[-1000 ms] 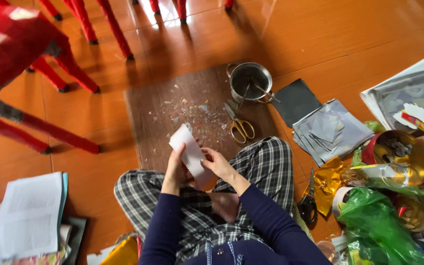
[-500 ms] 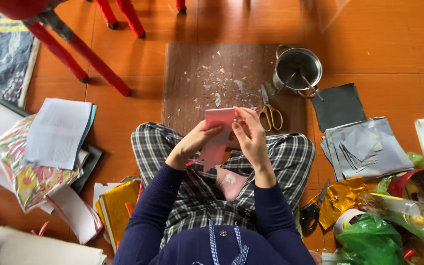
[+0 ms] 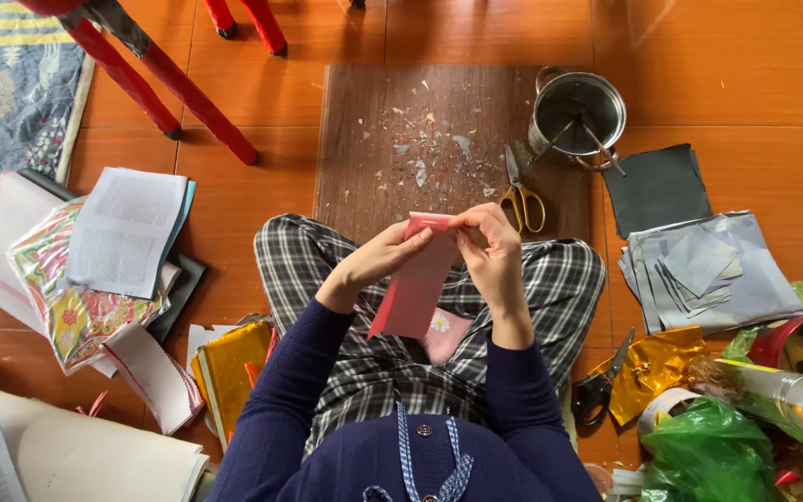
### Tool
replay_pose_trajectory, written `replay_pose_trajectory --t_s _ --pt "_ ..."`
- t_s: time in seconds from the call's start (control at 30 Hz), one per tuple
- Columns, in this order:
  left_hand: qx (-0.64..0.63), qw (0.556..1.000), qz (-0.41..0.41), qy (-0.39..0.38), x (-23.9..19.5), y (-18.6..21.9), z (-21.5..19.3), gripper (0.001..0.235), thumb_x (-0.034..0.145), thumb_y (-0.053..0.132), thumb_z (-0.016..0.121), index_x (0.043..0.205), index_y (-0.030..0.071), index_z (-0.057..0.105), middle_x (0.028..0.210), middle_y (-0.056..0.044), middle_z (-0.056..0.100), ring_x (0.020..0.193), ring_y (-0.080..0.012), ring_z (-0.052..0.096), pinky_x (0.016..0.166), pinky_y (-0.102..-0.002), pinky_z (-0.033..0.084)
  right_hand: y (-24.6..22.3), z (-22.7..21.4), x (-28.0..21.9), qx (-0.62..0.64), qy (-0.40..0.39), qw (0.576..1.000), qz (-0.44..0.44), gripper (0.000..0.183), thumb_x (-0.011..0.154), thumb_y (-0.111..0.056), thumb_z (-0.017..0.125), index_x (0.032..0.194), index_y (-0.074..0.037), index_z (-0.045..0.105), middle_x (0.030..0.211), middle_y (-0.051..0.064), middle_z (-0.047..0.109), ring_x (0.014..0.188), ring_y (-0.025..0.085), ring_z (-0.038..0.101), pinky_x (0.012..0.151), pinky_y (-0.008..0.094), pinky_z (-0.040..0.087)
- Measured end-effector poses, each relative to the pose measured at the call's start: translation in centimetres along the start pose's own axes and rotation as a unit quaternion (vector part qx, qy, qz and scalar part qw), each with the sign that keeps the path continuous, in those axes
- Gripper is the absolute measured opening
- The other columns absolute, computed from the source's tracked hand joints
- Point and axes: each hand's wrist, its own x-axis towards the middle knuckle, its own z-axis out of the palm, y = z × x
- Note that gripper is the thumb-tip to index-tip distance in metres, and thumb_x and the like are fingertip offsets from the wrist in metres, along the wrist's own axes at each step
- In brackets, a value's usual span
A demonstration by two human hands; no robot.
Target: Cutting strips of paper with scissors and folding them while sitting on the floor
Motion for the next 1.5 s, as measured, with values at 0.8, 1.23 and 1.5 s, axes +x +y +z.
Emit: replay_pose_trajectory --t_s 0.8,1.23,1.5 --pt "0.108 0.994 -0.014 -0.011 0.1 4.4 2.5 0.020 0.101 0.016 0.044 0.099 0.005 0.061 0.090 -0.009 0.060 0.088 -0.0195 0.051 0.087 -0.039 0.046 -0.4 0.2 0.3 -0.107 -0.089 0.990 -0.034 0.030 0.086 -0.007 0.072 0.116 -0.004 0.068 0.111 0.015 0.058 0.107 0.034 0.057 0.095 0.042 0.046" --pt "0.025 0.997 -0.044 -0.064 0.8 -5.7 -1.2 0.025 0.096 0.028 0.063 0.114 0.010 0.064 0.104 -0.006 0.067 0.096 -0.0142 0.057 0.088 -0.036 0.050 -0.8 -1.0 2.5 -0.048 -0.132 0.990 0.025 0.013 0.082 0.000 0.074 0.089 -0.011 0.074 0.082 0.003 0.061 0.075 0.015 0.061 0.069 0.027 0.050" --pt "-0.128 0.985 -0.112 -0.018 -1.2 -7.0 -1.4 0.012 0.091 0.009 0.060 0.101 0.004 0.062 0.088 -0.009 0.065 0.084 -0.0160 0.060 0.076 -0.031 0.051 4.3 1.0 3.4 -0.062 -0.047 0.996 0.041 0.009 0.081 0.001 0.074 0.086 -0.005 0.070 0.077 0.007 0.059 0.069 0.018 0.060 0.062 0.027 0.048"
